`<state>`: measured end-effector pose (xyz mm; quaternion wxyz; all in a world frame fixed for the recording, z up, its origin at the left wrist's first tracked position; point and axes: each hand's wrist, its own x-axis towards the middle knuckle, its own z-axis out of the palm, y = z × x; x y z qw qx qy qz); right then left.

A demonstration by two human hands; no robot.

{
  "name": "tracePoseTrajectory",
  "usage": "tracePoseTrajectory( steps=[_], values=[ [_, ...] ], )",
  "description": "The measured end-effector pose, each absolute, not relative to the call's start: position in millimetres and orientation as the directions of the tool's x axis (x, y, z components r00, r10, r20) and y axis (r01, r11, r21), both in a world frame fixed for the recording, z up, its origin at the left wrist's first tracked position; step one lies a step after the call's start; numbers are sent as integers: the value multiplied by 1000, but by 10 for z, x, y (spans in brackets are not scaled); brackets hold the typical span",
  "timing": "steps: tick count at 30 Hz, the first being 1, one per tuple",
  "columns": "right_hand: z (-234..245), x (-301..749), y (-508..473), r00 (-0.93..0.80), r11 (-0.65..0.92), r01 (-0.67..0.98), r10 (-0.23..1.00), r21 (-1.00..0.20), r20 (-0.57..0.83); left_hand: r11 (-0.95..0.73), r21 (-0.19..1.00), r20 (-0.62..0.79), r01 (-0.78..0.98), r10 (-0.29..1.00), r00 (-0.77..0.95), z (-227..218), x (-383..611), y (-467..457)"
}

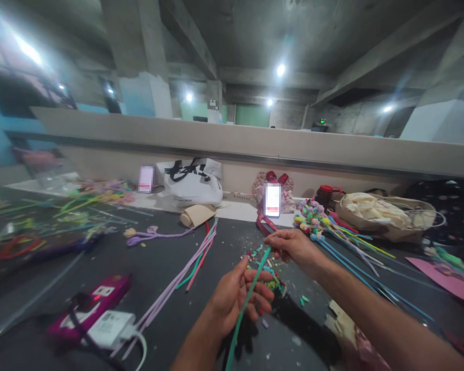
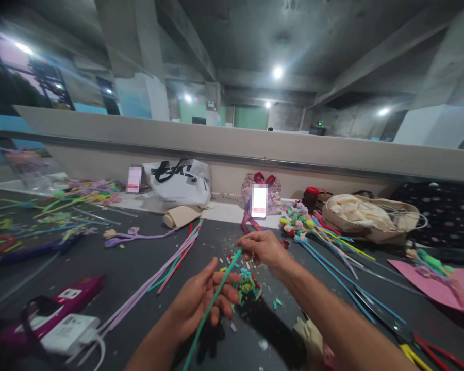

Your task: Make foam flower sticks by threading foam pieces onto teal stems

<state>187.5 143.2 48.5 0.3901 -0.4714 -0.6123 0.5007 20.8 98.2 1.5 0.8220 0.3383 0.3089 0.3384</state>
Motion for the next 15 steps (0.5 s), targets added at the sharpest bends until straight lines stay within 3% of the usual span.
tracePoseTrajectory(
  steps=[4,8,15],
  values=[
    [382,1910,1468,-244,7,190,969,-982,-41,546,745,-296,-383,785,544,32,188,991],
    [264,1794,1425,-279,19,203,959,-979,-39,472,803,-251,-364,822,511,-10,215,980],
    [332,1693,1464,-279,129,258,959,-958,53,326,891,-177,-316,891,419,-73,191,1003]
  ],
)
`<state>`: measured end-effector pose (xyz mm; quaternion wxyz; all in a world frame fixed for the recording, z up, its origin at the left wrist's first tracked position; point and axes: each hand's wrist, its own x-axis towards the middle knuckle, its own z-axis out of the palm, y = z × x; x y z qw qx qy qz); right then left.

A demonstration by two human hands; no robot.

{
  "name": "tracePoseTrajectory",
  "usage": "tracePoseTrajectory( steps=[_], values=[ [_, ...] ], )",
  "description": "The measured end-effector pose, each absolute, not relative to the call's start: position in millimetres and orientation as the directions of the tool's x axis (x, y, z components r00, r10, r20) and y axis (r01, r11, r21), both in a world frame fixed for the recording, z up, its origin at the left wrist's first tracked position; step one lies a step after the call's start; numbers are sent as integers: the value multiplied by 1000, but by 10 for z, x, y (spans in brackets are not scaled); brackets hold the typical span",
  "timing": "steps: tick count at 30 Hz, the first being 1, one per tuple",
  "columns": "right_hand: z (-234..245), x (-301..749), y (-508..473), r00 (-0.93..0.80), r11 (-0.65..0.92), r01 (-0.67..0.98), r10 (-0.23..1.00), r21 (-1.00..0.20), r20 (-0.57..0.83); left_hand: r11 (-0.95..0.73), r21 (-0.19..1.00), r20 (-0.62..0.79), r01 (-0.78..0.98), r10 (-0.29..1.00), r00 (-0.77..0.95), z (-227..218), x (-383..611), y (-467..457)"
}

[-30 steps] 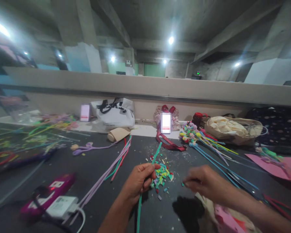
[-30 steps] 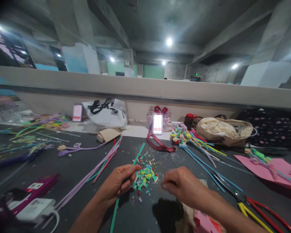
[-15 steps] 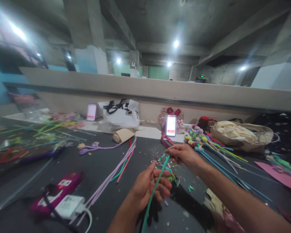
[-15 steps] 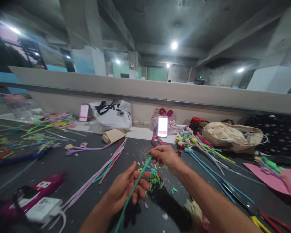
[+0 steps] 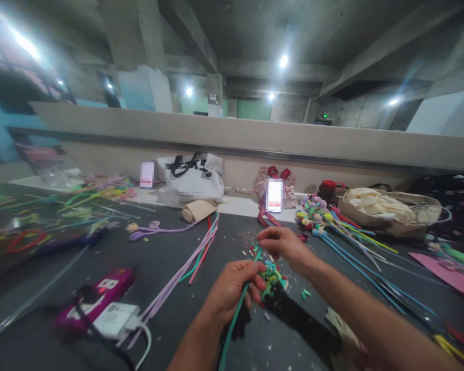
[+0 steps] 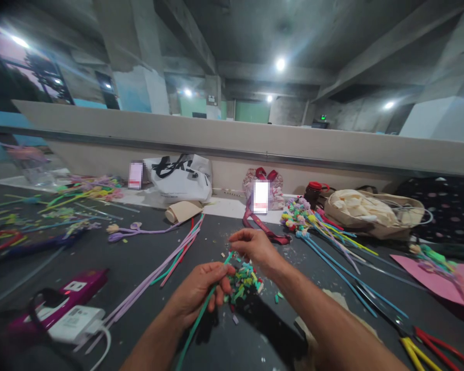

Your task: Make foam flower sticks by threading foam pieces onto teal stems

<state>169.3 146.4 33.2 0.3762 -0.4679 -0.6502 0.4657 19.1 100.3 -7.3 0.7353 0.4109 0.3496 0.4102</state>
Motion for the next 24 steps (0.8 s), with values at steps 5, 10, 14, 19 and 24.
tracePoseTrajectory(
  steps=[5,10,14,19,24],
  values=[
    [261,1862,1506,-317,210,388,945,-897,84,323,866,-197,-382,922,333,39,59,1041],
    [151,1865,1360,-398,415,517,891,-749,219,333,883,-201,-331,905,374,59,41,1038],
    [286,1853,1287,-440,613,557,790,-560,427,334,915,-188,-225,848,496,27,84,1011],
    [403,1852,1242,-684,773,557,635,-304,359,308,934,-165,-179,820,548,18,107,987],
    [386,1839,1201,-612,688,587,722,-427,322,280,941,-151,-190,850,505,-8,141,991]
  ],
)
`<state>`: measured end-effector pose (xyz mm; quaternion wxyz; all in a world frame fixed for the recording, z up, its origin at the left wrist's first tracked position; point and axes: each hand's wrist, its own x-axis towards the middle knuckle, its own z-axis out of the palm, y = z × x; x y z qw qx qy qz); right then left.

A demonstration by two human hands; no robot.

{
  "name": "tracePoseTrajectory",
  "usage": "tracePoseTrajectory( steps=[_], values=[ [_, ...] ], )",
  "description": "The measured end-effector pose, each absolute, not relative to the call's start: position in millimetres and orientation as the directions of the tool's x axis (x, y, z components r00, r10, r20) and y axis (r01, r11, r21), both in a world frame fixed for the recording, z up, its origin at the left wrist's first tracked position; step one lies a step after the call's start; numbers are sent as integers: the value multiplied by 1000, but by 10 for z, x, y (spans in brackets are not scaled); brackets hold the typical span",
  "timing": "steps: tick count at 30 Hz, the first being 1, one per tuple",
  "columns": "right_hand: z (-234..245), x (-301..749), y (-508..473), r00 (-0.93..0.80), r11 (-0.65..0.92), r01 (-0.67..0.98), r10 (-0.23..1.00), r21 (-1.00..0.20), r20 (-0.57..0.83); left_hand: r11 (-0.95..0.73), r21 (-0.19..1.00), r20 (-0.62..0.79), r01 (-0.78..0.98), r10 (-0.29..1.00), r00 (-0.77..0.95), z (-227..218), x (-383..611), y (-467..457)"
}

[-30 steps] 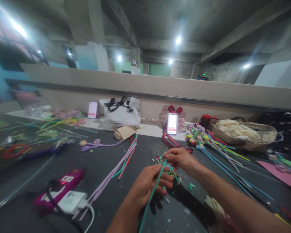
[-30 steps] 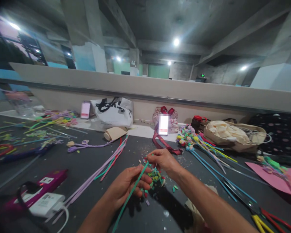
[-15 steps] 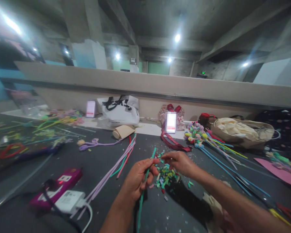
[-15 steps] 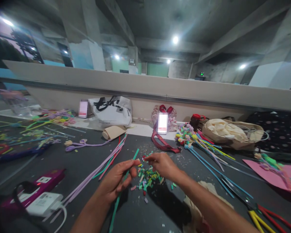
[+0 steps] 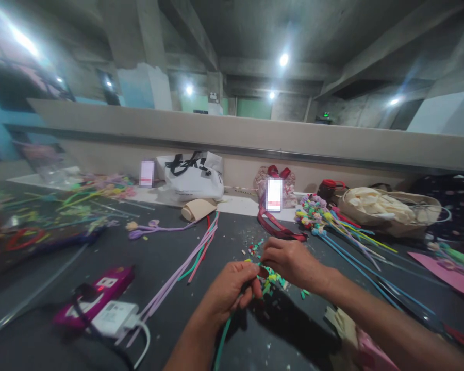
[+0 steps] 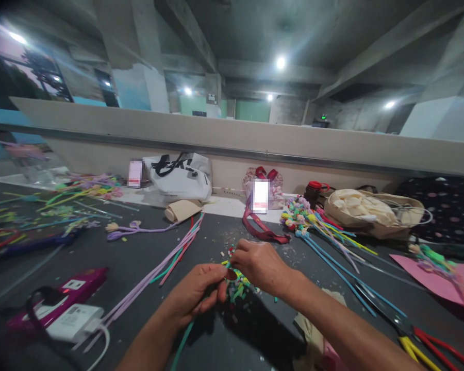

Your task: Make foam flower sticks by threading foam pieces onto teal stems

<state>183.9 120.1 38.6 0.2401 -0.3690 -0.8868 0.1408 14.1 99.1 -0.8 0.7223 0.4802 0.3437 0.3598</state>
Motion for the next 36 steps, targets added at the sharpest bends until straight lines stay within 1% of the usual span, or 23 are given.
tracePoseTrajectory(
  steps=[2,4,6,8,10,12,18,22,25,28,31,36],
  values=[
    [369,1833,1190,-549,623,586,775,-517,311,261,939,-148,-224,895,422,-21,157,1004],
    [343,1820,1173,-487,533,557,831,-636,270,247,930,-156,-274,937,314,-24,167,1015],
    [308,1795,1144,-442,418,492,876,-764,195,237,920,-165,-311,956,241,-14,171,1018],
    [271,1757,1110,-403,298,399,906,-867,126,212,924,-151,-319,967,205,2,173,1011],
    [245,1713,1081,-362,207,299,928,-932,90,184,935,-133,-304,974,182,14,176,999],
    [236,1674,1064,-337,148,206,939,-967,72,158,945,-117,-287,981,153,14,179,992],
    [274,1652,1063,-397,56,34,917,-998,38,78,977,-69,-196,996,51,-1,208,986],
    [239,1656,1083,-342,80,-11,936,-997,79,99,986,-89,-134,992,85,5,237,981],
    [202,1653,1115,-329,100,13,940,-995,90,133,981,-118,-144,987,105,-13,240,998],
    [210,1664,1147,-366,118,75,927,-990,83,154,979,-138,-134,983,120,-34,231,1017],
    [256,1682,1151,-392,156,136,916,-978,92,183,975,-159,-130,971,176,-24,222,1006],
    [316,1674,1093,-413,257,263,901,-930,132,155,973,-120,-171,973,199,23,216,951]
  ],
)
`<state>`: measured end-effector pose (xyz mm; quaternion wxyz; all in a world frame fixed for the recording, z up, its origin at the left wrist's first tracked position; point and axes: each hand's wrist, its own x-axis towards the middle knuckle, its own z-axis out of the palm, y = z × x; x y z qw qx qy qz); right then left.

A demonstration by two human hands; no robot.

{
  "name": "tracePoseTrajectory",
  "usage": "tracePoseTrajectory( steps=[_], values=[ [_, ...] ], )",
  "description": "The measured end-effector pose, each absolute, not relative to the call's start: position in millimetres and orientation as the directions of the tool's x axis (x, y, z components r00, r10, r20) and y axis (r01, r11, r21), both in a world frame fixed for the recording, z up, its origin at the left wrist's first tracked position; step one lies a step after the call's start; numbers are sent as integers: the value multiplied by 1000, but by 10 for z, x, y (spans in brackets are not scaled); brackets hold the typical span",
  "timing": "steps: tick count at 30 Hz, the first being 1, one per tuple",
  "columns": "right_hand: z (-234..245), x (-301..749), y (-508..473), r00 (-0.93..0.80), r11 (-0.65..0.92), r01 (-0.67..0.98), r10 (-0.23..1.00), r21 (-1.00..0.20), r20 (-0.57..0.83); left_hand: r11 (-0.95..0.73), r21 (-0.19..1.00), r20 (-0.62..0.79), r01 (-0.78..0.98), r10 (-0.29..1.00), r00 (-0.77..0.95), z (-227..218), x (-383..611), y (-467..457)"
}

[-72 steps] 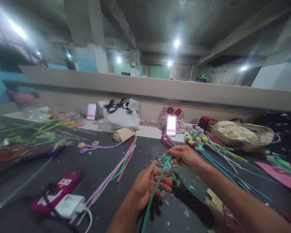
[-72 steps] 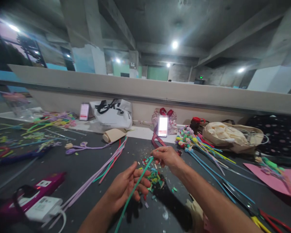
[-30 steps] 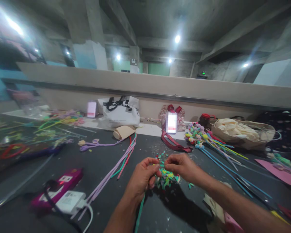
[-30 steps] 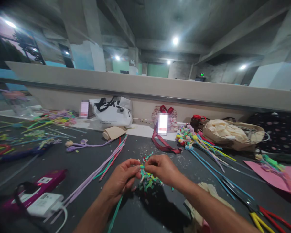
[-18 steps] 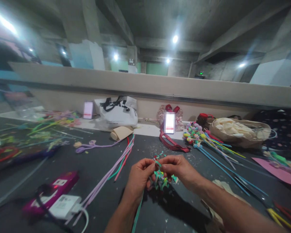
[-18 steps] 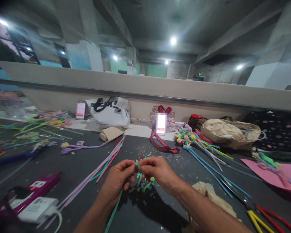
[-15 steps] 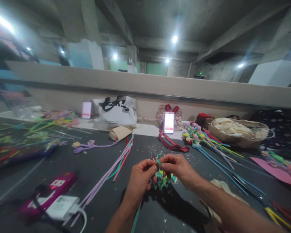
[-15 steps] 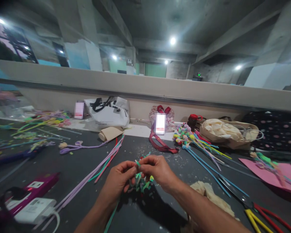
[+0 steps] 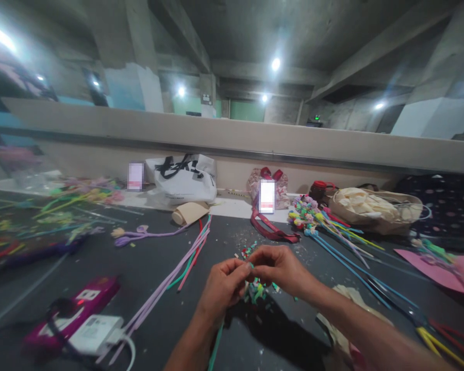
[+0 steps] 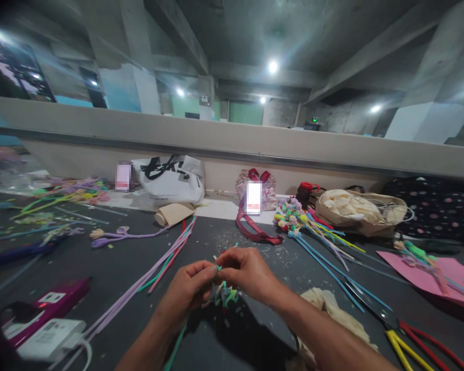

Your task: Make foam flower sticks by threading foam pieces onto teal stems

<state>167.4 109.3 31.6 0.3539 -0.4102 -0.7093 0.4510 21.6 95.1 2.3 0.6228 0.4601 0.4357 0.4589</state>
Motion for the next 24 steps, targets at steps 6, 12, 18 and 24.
tracePoseTrajectory(
  steps=[6,12,18,24],
  values=[
    [284,1666,1070,-411,405,434,884,-805,223,139,988,-122,-71,971,204,-10,200,995],
    [283,1653,1060,-404,516,545,853,-661,332,167,982,-147,-90,969,198,-37,203,1014],
    [319,1636,1053,-430,546,514,831,-662,352,217,942,-174,-256,968,181,10,216,971],
    [289,1633,1127,-448,459,362,849,-811,281,227,923,-202,-311,973,111,39,242,950]
  ],
)
